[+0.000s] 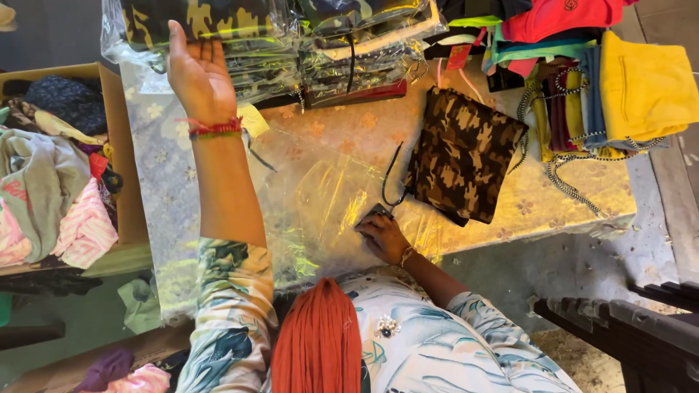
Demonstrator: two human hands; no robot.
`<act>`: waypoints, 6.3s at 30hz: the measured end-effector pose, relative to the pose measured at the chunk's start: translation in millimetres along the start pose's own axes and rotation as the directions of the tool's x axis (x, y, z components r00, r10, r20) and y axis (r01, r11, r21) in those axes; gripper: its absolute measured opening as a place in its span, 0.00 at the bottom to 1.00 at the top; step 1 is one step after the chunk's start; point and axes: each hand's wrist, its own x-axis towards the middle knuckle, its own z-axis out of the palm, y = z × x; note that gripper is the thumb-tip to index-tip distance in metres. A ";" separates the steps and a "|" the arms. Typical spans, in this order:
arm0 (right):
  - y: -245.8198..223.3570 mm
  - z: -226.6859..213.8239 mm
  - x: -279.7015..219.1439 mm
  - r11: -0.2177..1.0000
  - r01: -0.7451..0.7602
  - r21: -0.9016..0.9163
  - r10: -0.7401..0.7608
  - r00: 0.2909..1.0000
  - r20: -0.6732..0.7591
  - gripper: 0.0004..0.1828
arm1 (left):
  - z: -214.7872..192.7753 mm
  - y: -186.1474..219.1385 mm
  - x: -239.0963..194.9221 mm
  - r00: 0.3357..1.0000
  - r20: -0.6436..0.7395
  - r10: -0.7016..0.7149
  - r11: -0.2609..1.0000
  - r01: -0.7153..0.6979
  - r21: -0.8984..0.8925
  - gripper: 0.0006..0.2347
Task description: The person folds a camouflage-patterned garment and places it into a clear plastic bag on a table. They smooth the garment inside the bag and seal it, then place the packaged item on a stack of similar items. The person repeats this process with another garment.
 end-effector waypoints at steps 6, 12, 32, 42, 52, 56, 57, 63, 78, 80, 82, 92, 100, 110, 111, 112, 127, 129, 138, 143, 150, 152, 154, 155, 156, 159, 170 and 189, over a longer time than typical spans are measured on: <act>-3.5 -2.8 0.8 1.000 -0.020 0.020 0.019 1.000 0.010 0.20 | -16.0 -14.0 -114.6 0.999 -0.002 -0.040 0.976 0.039 0.213 0.22; -9.9 -31.8 -11.2 0.991 -0.071 0.111 0.092 0.976 -0.197 0.15 | -161.4 -84.7 -298.8 0.906 0.174 -0.385 -0.171 -0.256 0.951 0.40; 138.7 -104.0 -35.2 0.903 -0.404 0.144 0.421 0.772 -0.477 0.21 | -150.3 -116.2 -353.8 0.870 0.201 -0.450 -0.452 -0.417 0.789 0.36; 76.5 -126.7 7.6 0.844 -0.497 -0.201 0.429 0.851 -0.304 0.19 | -142.5 -120.6 -362.9 0.872 0.184 -0.453 -0.473 -0.411 0.779 0.36; 153.2 -131.1 -18.7 0.858 -0.485 -0.172 0.444 0.866 -0.228 0.38 | -135.6 -127.8 -384.0 0.897 0.147 -0.416 -0.460 -0.347 0.817 0.36; 185.3 -125.7 -29.0 0.758 -0.355 0.548 0.561 0.783 -0.268 0.19 | -136.8 -128.2 -388.6 0.891 0.122 -0.436 -0.463 -0.339 0.819 0.37; 187.8 -124.0 -27.7 0.715 -0.231 0.660 0.537 0.786 -0.307 0.18 | -137.2 -127.0 -387.9 0.890 0.116 -0.442 -0.470 -0.340 0.815 0.37; 97.5 -149.2 -5.1 0.653 -0.756 0.048 0.755 0.643 -0.128 0.27 | -141.1 -126.4 -389.3 0.882 0.117 -0.456 -0.493 -0.360 0.792 0.38; 213.9 -152.9 -48.3 0.274 -0.192 0.942 0.825 0.551 -0.127 0.26 | -147.4 -124.5 -397.6 0.888 0.116 -0.444 -0.464 -0.339 0.818 0.38; 223.7 -170.4 -55.8 0.111 -0.111 0.988 0.839 0.543 -0.033 0.28 | -149.3 -124.8 -393.7 0.891 0.137 -0.432 -0.438 -0.340 0.832 0.37; 220.4 -195.7 -58.3 -0.059 -0.034 0.998 0.834 0.547 0.068 0.30 | -143.4 -121.6 -390.6 0.897 0.152 -0.414 -0.415 -0.335 0.846 0.36; 100.8 -269.9 -18.7 0.056 0.075 0.996 0.690 0.718 -0.093 0.23 | -140.4 -146.3 -389.0 0.981 0.051 -0.187 0.019 -0.048 0.999 0.24; -47.9 -185.4 57.7 -0.201 0.085 0.976 0.609 0.791 0.056 0.25 | -75.3 -150.5 -389.9 0.610 0.036 -0.791 0.576 0.724 0.380 0.31; 28.7 -7.7 -40.7 -0.252 -0.578 0.776 0.394 0.671 0.628 0.18 | -127.4 -98.1 -368.7 0.880 -0.200 -0.431 -0.369 0.031 0.929 0.25; 45.0 2.3 -54.9 -0.241 -0.722 0.649 0.292 0.584 0.758 0.16 | -128.2 -94.5 -367.7 0.804 -0.432 -0.408 0.279 0.561 0.780 0.26; 53.6 0.8 -48.9 -0.242 -0.722 0.649 0.293 0.583 0.758 0.16 | -141.7 -105.1 -367.4 0.803 -0.433 -0.410 0.278 0.562 0.779 0.26; 96.2 -11.3 99.5 0.649 -0.704 0.287 0.618 0.709 0.340 0.32 | -157.0 -144.6 -382.0 0.984 -0.118 0.134 0.027 0.115 0.993 0.42; 86.7 -8.2 99.1 0.956 -0.292 -0.030 0.289 0.955 -0.066 0.35 | -139.7 -139.1 -379.1 0.982 -0.163 0.090 -0.049 0.168 0.985 0.42; 24.8 -36.9 97.5 0.967 -0.131 -0.220 0.079 0.970 -0.230 0.13 | -138.7 -133.3 -383.2 0.994 -0.105 -0.017 0.327 0.105 0.939 0.38; 31.7 -11.9 92.7 0.989 -0.148 0.025 0.150 0.983 -0.110 0.15 | -144.7 -125.4 -379.4 0.997 -0.073 -0.033 0.546 0.079 0.834 0.36; 63.5 -2.0 99.4 0.859 -0.432 0.274 0.413 0.902 0.128 0.49 | -159.5 -142.9 -385.1 0.999 -0.030 0.040 0.128 0.025 0.991 0.39; 70.2 8.4 101.1 0.914 -0.281 0.294 0.259 0.959 0.111 0.41 | -144.7 -142.2 -387.9 0.997 0.067 -0.036 0.120 -0.062 0.991 0.38; 54.2 -2.4 104.4 0.941 -0.127 0.314 0.102 0.990 0.097 0.34 | -143.5 -143.7 -391.7 0.980 0.160 -0.116 0.119 -0.146 0.982 0.38; 34.0 -18.7 110.1 0.957 -0.207 0.203 0.173 0.970 0.173 0.42 | -149.6 -144.2 -391.2 0.946 0.199 -0.256 0.211 -0.146 0.967 0.34; 13.8 -35.4 115.7 0.957 -0.276 0.084 0.250 0.938 0.239 0.51 | -155.2 -144.6 -390.9 0.889 0.247 -0.385 0.300 -0.132 0.945 0.30; 68.3 -7.1 108.5 0.923 -0.384 0.022 0.362 0.887 0.287 0.45 | -126.4 -123.6 -393.2 0.918 0.160 -0.364 0.209 -0.087 0.974 0.23; 89.8 -70.5 66.0 0.581 -0.192 0.791 0.315 0.949 -0.001 0.24 | -152.5 -95.2 -386.1 0.982 0.147 -0.123 -0.121 -0.162 0.979 0.04; 20.9 -126.7 38.1 0.756 -0.108 0.646 0.134 0.991 0.009 0.23 | -98.6 -90.5 -356.9 0.924 0.341 -0.176 -0.236 -0.375 0.896 0.20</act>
